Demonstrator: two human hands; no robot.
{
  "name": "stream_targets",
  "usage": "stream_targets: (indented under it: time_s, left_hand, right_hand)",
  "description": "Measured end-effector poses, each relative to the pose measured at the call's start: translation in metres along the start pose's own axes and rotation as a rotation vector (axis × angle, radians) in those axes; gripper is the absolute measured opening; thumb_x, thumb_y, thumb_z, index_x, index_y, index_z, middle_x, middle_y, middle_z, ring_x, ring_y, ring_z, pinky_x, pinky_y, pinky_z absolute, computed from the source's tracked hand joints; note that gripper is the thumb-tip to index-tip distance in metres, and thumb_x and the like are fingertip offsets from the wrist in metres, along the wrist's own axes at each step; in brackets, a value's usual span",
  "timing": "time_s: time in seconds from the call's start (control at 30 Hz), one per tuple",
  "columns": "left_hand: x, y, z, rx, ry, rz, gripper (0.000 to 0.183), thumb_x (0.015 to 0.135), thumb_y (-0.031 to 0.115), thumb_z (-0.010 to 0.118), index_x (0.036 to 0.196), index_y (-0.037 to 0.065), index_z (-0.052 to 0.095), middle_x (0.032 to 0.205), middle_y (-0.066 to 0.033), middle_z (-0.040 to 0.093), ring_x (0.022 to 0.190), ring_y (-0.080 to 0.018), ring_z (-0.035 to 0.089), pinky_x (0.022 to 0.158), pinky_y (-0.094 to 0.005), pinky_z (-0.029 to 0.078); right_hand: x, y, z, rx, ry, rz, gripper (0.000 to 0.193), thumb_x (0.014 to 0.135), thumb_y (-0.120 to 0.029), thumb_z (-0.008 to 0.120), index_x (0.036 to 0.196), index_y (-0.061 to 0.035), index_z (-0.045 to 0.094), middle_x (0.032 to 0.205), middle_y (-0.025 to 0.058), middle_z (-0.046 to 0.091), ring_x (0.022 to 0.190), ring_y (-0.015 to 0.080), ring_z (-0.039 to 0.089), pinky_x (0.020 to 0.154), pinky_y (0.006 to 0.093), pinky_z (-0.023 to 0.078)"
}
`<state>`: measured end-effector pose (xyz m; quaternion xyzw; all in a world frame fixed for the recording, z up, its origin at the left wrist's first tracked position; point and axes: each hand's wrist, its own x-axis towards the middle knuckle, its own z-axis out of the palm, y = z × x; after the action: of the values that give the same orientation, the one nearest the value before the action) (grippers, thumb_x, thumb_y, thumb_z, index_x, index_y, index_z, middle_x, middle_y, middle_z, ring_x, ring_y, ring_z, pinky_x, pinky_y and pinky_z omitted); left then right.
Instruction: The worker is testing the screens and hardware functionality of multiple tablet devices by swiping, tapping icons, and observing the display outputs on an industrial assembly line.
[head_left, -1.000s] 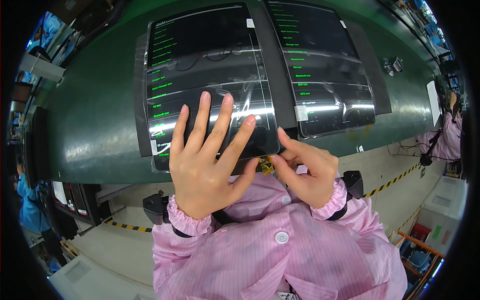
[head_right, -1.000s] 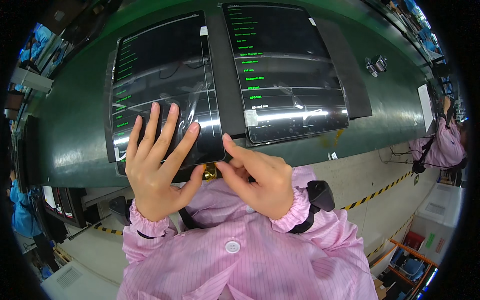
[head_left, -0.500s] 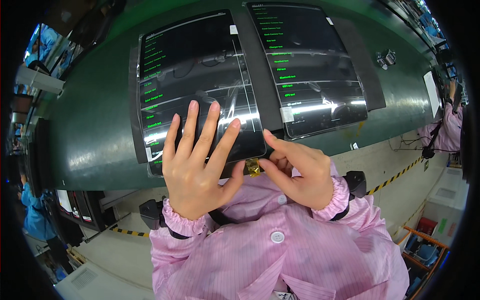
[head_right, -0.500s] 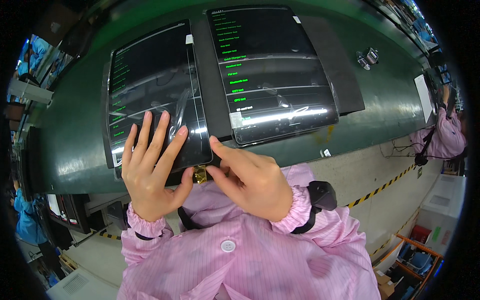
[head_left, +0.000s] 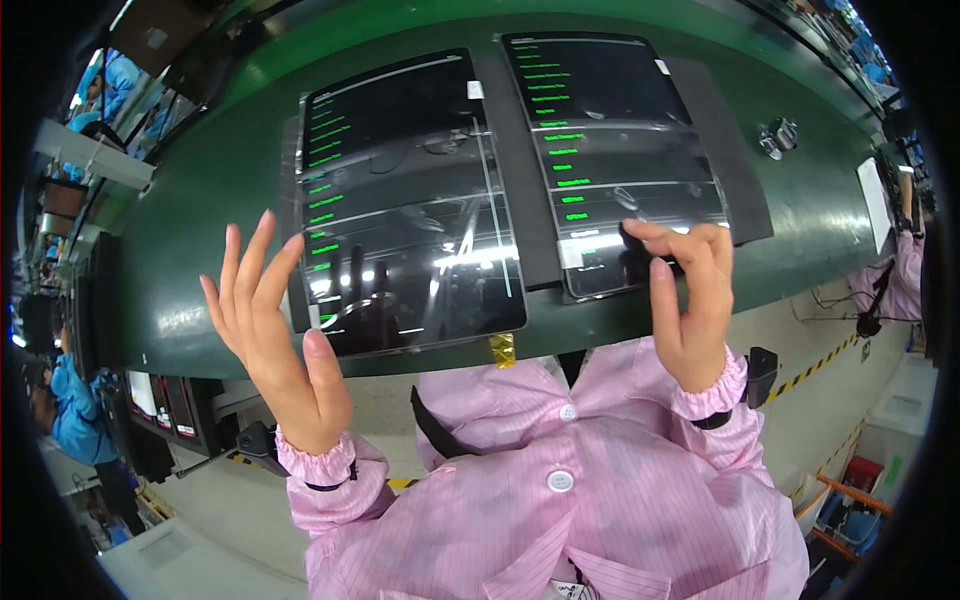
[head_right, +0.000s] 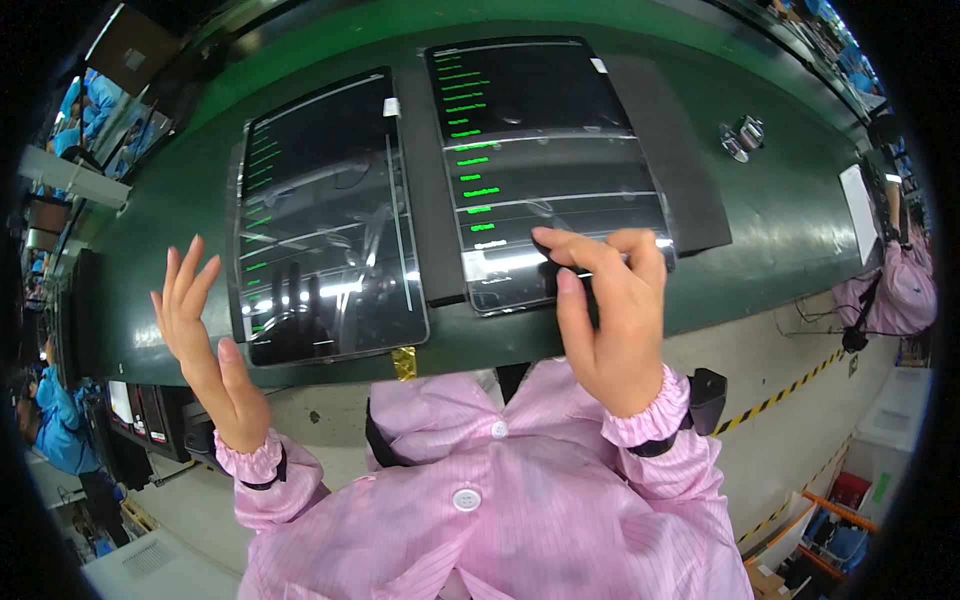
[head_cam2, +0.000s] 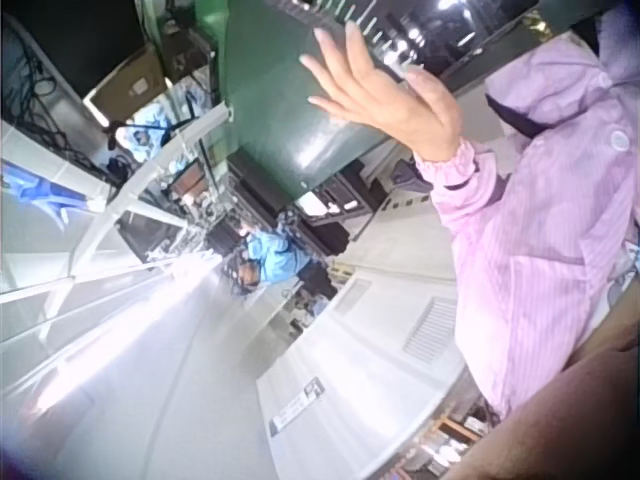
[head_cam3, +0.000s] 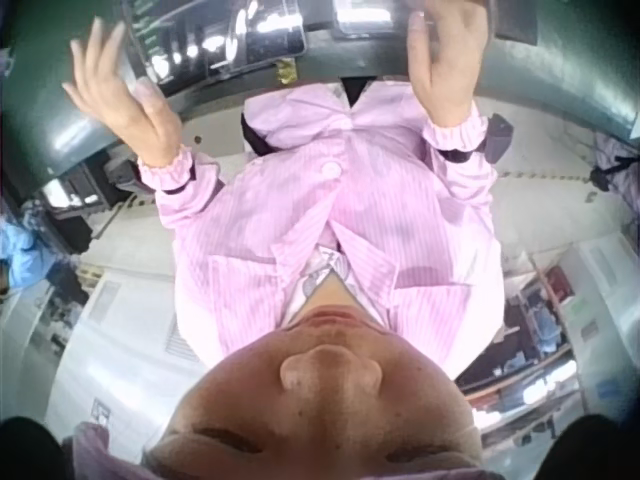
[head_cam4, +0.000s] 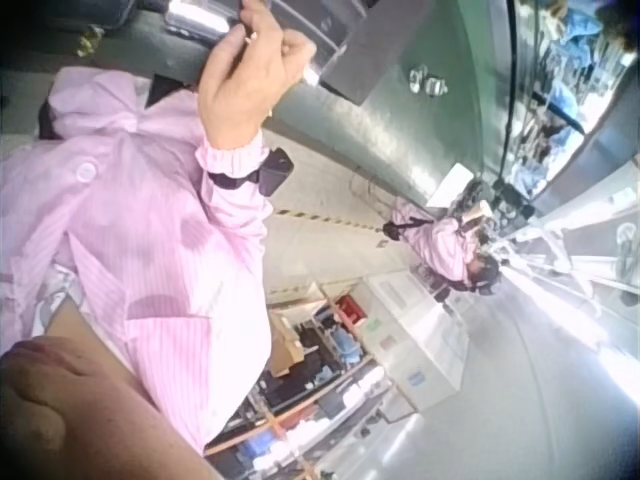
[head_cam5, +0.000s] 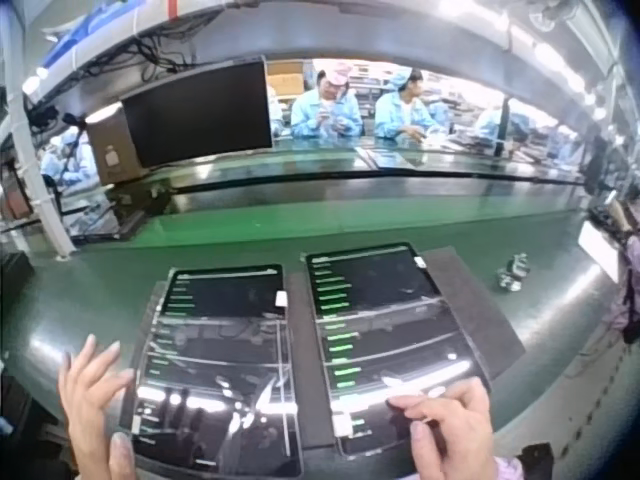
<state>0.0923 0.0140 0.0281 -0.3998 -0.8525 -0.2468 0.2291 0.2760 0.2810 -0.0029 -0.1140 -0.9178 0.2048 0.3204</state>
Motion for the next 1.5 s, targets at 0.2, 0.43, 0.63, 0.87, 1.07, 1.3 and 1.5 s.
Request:
stream_targets:
  time_s: [0.2, 0.43, 0.63, 0.87, 1.07, 1.3, 1.5]
  left_hand:
    - [-0.032, -0.015, 0.0, -0.13, -0.008, -0.083, 0.048, 0.098, 0.034, 0.035, 0.116, 0.003, 0.067, 0.142, -0.0198, 0.051, 0.142, -0.0394, 0.035, 0.117, -0.0578, 0.014]
    - [-0.04, -0.02, 0.005, -0.059, -0.145, -0.076, 0.05, 0.097, 0.039, 0.039, 0.126, 0.008, 0.065, 0.152, -0.02, 0.04, 0.146, -0.0376, 0.028, 0.118, -0.0582, 0.009]
    - [-0.037, -0.026, 0.016, -0.385, -0.16, -0.142, 0.123, 0.071, 0.053, 0.08, 0.158, 0.006, 0.007, 0.161, -0.0244, 0.019, 0.148, -0.039, 0.024, 0.12, -0.0502, 0.018]
    - [-0.035, -0.022, 0.031, -0.436, -0.126, -0.207, 0.149, 0.051, 0.044, 0.095, 0.159, 0.009, -0.001, 0.16, -0.0225, 0.025, 0.145, -0.0361, 0.031, 0.118, -0.0458, 0.028]
    - [-0.022, -0.012, 0.039, -0.387, -0.107, -0.248, 0.141, 0.056, 0.038, 0.094, 0.159, 0.008, 0.005, 0.159, -0.0218, 0.028, 0.145, -0.0359, 0.032, 0.118, -0.046, 0.026]
    - [-0.016, -0.006, 0.047, -0.348, -0.099, -0.233, 0.135, 0.059, 0.027, 0.094, 0.158, 0.004, 0.006, 0.158, -0.024, 0.027, 0.141, -0.0392, 0.033, 0.115, -0.0464, 0.029]
    - [-0.016, -0.005, 0.037, -0.215, -0.057, -0.129, 0.124, 0.065, 0.04, 0.088, 0.157, 0.003, 0.015, 0.158, -0.0243, 0.028, 0.145, -0.0403, 0.028, 0.117, -0.0523, 0.021]
  right_hand:
    - [-0.013, 0.0, -0.006, 0.226, 0.165, 0.107, 0.013, 0.092, 0.004, 0.051, 0.102, -0.0025, 0.056, 0.109, 0.011, 0.072, 0.09, 0.0214, 0.046, 0.087, 0.0328, 0.041]
    - [-0.022, 0.012, -0.007, 0.228, 0.155, 0.109, 0.014, 0.094, 0.005, 0.046, 0.103, -0.0036, 0.052, 0.104, 0.0122, 0.072, 0.094, 0.0201, 0.046, 0.09, 0.0334, 0.04]
    - [-0.029, 0.045, -0.03, -0.076, 0.275, 0.215, 0.045, 0.09, -0.012, 0.061, 0.132, -0.0046, 0.048, 0.142, 0.014, 0.052, 0.126, 0.0257, 0.049, 0.106, 0.0403, 0.033]
    - [-0.037, 0.085, -0.047, 0.135, 0.248, 0.308, 0.055, 0.102, -0.029, 0.051, 0.148, -0.0033, 0.036, 0.144, 0.0171, 0.05, 0.136, 0.0279, 0.044, 0.116, 0.0409, 0.025]
    - [-0.02, 0.08, -0.042, 0.041, 0.189, 0.329, 0.053, 0.102, -0.029, 0.051, 0.146, -0.0042, 0.036, 0.14, 0.0162, 0.056, 0.132, 0.0273, 0.048, 0.114, 0.0392, 0.028]
    - [-0.013, 0.095, -0.041, 0.12, 0.203, 0.324, 0.049, 0.101, -0.025, 0.053, 0.143, -0.0029, 0.04, 0.141, 0.0155, 0.056, 0.132, 0.0268, 0.049, 0.112, 0.0381, 0.031]
    - [-0.033, 0.019, -0.024, 0.406, 0.289, 0.332, 0.017, 0.097, -0.005, 0.055, 0.111, 0.0015, 0.061, 0.108, 0.012, 0.067, 0.091, 0.0135, 0.062, 0.077, 0.0255, 0.05]
